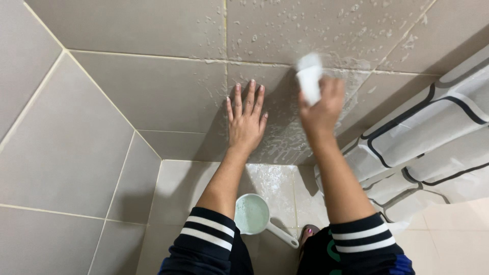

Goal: The person scrubs a tiled wall in a shower using a white scrubbing brush. They apply a cleaning solution from a small white pitcher to the wall and scrub the surface vigorously with the brush in their right hand while stabilizing with their left hand.

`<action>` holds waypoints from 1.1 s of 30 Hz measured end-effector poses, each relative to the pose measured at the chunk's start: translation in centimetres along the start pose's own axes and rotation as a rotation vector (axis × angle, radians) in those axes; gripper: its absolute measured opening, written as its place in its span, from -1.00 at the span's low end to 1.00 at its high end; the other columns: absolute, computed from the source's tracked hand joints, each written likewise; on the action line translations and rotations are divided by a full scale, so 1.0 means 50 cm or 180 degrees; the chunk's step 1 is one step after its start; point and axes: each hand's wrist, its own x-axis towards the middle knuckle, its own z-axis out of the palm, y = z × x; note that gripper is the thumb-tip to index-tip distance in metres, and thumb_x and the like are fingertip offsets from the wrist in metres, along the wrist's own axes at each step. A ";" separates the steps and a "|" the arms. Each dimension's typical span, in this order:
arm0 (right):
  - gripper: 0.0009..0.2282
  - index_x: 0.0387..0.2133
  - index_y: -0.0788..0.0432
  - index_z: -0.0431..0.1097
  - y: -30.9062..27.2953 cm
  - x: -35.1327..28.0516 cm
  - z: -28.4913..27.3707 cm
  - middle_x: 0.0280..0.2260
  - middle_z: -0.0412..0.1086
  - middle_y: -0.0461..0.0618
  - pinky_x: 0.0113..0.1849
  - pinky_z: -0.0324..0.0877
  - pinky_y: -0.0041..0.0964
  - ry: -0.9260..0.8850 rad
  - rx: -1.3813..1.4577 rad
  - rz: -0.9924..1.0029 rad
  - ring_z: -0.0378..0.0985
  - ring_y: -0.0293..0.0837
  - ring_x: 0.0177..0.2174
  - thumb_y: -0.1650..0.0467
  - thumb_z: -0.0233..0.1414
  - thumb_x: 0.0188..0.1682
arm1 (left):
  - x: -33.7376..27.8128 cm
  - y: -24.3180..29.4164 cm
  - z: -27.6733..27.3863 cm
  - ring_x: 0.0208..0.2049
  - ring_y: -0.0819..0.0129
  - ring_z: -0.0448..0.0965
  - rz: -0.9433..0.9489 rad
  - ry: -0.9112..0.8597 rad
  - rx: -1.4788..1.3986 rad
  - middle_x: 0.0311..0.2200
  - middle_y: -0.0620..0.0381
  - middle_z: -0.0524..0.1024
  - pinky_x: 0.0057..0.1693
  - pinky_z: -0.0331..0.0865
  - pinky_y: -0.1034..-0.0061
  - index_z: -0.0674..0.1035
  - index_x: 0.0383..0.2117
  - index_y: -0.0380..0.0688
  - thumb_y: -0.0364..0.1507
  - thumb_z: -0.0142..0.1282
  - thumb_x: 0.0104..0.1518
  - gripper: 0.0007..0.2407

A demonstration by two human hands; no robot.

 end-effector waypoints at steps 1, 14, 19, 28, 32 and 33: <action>-0.61 -0.23 0.24 0.30 0.003 -0.024 0.017 -0.32 0.22 0.09 -0.28 0.33 -0.05 0.0004 0.0007 -0.0004 0.35 0.12 -0.34 0.50 0.36 -0.26 | 0.003 -0.004 0.003 0.47 -0.05 -0.41 -0.0003 0.0006 0.0005 0.49 0.27 -0.31 0.43 -0.28 -0.16 -0.03 0.45 0.27 -0.17 -0.09 0.30 -0.41; -0.69 -0.17 0.25 0.30 0.046 0.010 -0.018 -0.30 0.27 0.11 -0.21 0.36 -0.09 0.0439 0.0243 0.0227 0.42 0.12 -0.30 0.45 0.28 -0.08 | 0.001 0.003 -0.011 0.47 -0.04 -0.42 -0.0038 -0.0073 -0.0203 0.49 0.25 -0.31 0.41 -0.24 -0.18 -0.02 0.45 0.25 -0.20 -0.12 0.31 -0.43; -0.70 -0.34 0.19 0.38 0.096 -0.083 0.008 -0.37 0.27 0.01 -0.27 0.41 -0.08 -0.0237 -0.0241 -0.0443 0.42 0.07 -0.35 0.39 0.35 -0.24 | 0.001 0.001 -0.007 0.46 -0.05 -0.42 -0.0014 -0.0175 -0.0084 0.49 0.25 -0.32 0.41 -0.24 -0.18 -0.03 0.45 0.25 -0.18 -0.13 0.31 -0.42; -0.64 -0.13 0.19 0.30 0.122 0.010 -0.068 -0.22 0.33 0.09 -0.12 0.33 -0.03 0.0886 0.0520 0.1038 0.46 0.05 -0.20 0.31 0.32 -0.02 | 0.004 0.006 0.001 0.46 -0.11 -0.43 -0.0059 -0.0183 -0.0042 0.49 0.20 -0.32 0.41 -0.23 -0.19 -0.04 0.45 0.19 -0.16 -0.13 0.30 -0.40; -0.66 -0.21 0.26 0.31 0.151 -0.058 -0.036 -0.32 0.28 0.14 -0.20 0.35 -0.03 0.0147 0.0304 0.0474 0.43 0.16 -0.29 0.31 0.28 -0.06 | 0.004 0.007 0.002 0.45 -0.12 -0.44 -0.0059 -0.0217 0.0021 0.48 0.19 -0.33 0.40 -0.23 -0.18 -0.04 0.45 0.19 -0.17 -0.14 0.31 -0.41; -0.68 -0.24 0.24 0.34 0.164 -0.084 -0.034 -0.33 0.28 0.05 -0.20 0.38 -0.07 -0.0196 0.0018 0.0179 0.43 0.09 -0.30 0.37 0.31 -0.13 | 0.004 0.009 0.002 0.45 -0.14 -0.43 -0.0058 -0.0192 0.0055 0.48 0.16 -0.31 0.40 -0.23 -0.19 -0.03 0.45 0.16 -0.18 -0.12 0.31 -0.41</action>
